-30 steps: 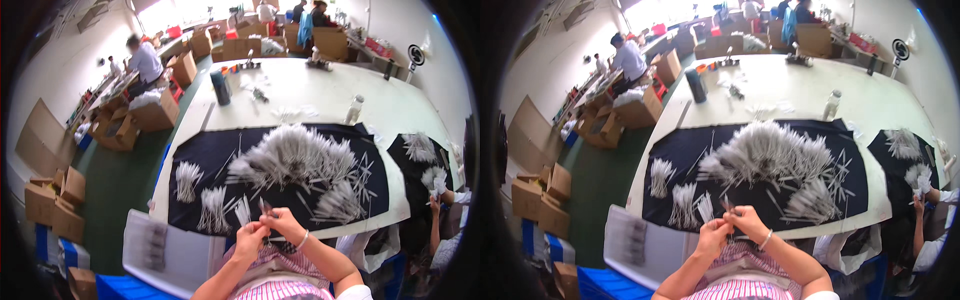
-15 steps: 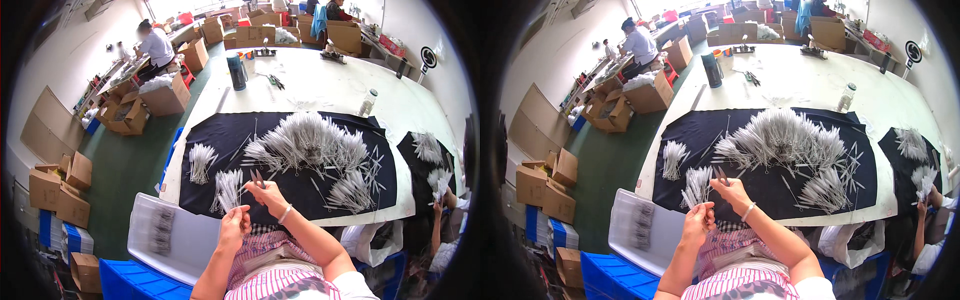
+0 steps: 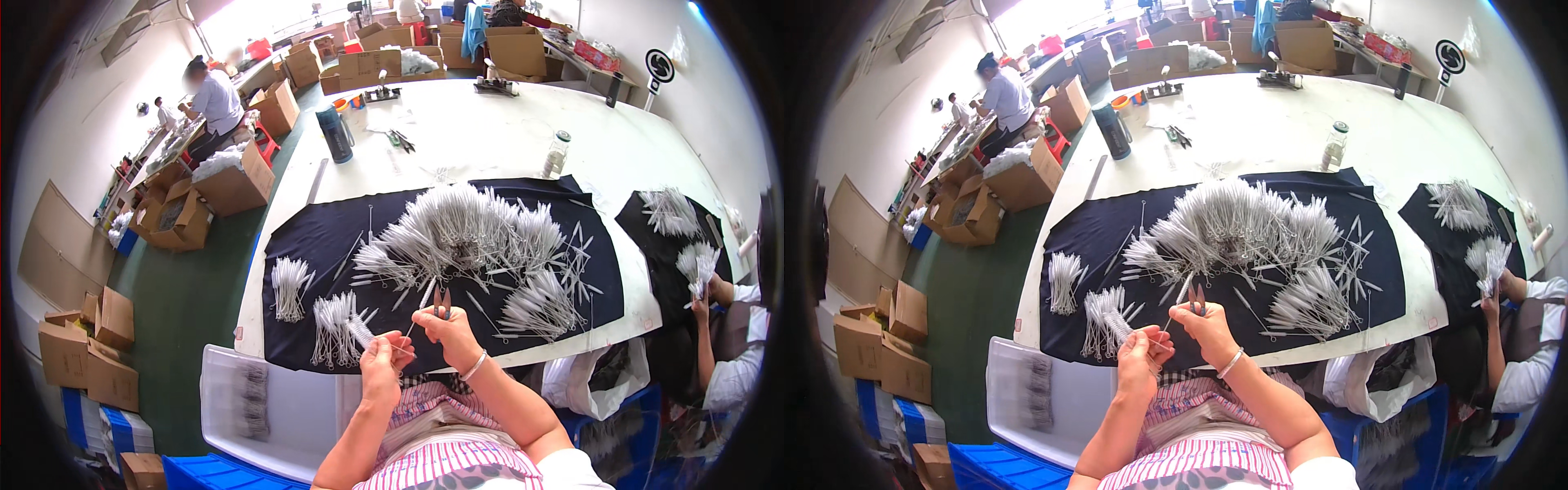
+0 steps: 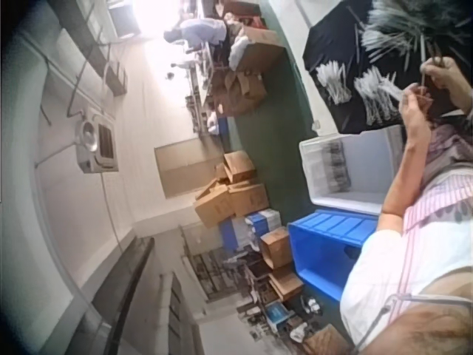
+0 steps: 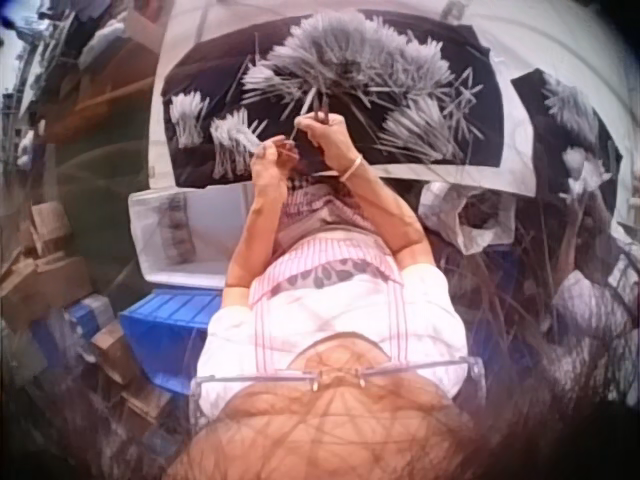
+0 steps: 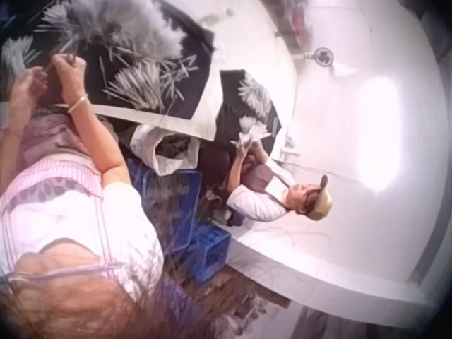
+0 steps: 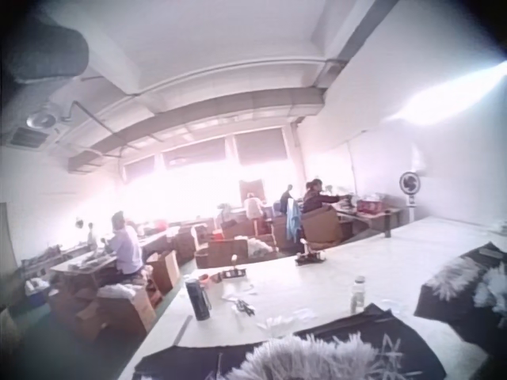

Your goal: The person picks up wire brushes from the table, trims them using snips, and gathers the trimmed brushes in hand.

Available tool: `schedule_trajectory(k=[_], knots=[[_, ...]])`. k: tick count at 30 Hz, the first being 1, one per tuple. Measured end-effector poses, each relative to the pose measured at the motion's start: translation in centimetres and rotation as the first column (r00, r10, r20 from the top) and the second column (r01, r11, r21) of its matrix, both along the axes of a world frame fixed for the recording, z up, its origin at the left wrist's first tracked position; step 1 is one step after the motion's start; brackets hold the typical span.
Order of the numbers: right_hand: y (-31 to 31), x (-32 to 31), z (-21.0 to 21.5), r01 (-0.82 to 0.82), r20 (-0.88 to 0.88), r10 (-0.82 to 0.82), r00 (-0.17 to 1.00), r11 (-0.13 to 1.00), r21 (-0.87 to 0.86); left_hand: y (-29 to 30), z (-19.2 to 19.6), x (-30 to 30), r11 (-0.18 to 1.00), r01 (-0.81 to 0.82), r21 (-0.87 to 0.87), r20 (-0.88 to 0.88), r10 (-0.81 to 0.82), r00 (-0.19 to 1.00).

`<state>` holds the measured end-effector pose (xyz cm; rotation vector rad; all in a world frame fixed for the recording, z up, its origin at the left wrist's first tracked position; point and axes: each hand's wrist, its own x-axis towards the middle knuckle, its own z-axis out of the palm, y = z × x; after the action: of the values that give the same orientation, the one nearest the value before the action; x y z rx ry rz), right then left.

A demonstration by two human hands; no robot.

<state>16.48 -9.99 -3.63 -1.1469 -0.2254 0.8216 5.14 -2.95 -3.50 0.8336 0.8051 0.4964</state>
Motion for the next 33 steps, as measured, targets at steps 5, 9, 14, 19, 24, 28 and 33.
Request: schedule_trajectory(k=[5,9,14,19,24,28,33], knots=[[-0.3,0.2,-0.3,0.077,-0.075,-0.078,0.994,0.997,-0.011,0.0,-0.1,0.4,0.966,-0.221,-0.132,0.212,0.245,0.946],[-0.1,-0.4,-0.3,0.240,-0.040,-0.240,0.970,0.971,-0.018,0.4,0.7,0.7,0.905,-0.401,-0.145,0.262,0.425,0.866],[-0.8,0.0,0.4,0.124,-0.034,-0.123,0.992,0.992,0.028,1.2,2.2,0.1,0.982,-0.191,-0.012,0.100,0.191,0.977],[-1.1,-0.3,1.2,-0.115,-0.139,0.133,0.981,0.985,0.125,0.4,2.6,0.3,0.943,0.246,-0.226,0.099,-0.229,0.968],[-1.2,-0.3,1.1,-0.165,-0.174,0.190,0.966,0.975,0.148,0.9,2.5,-0.1,0.898,0.302,-0.321,0.181,-0.255,0.950],[-1.3,-0.1,0.9,-0.159,-0.112,0.169,0.979,0.983,0.095,1.2,2.9,-0.3,0.868,0.300,-0.396,0.182,-0.245,0.952],[-2.7,1.1,1.3,-0.095,0.271,0.092,0.958,0.995,0.000,1.5,3.2,-0.7,0.884,0.242,-0.399,0.146,-0.200,0.969]])
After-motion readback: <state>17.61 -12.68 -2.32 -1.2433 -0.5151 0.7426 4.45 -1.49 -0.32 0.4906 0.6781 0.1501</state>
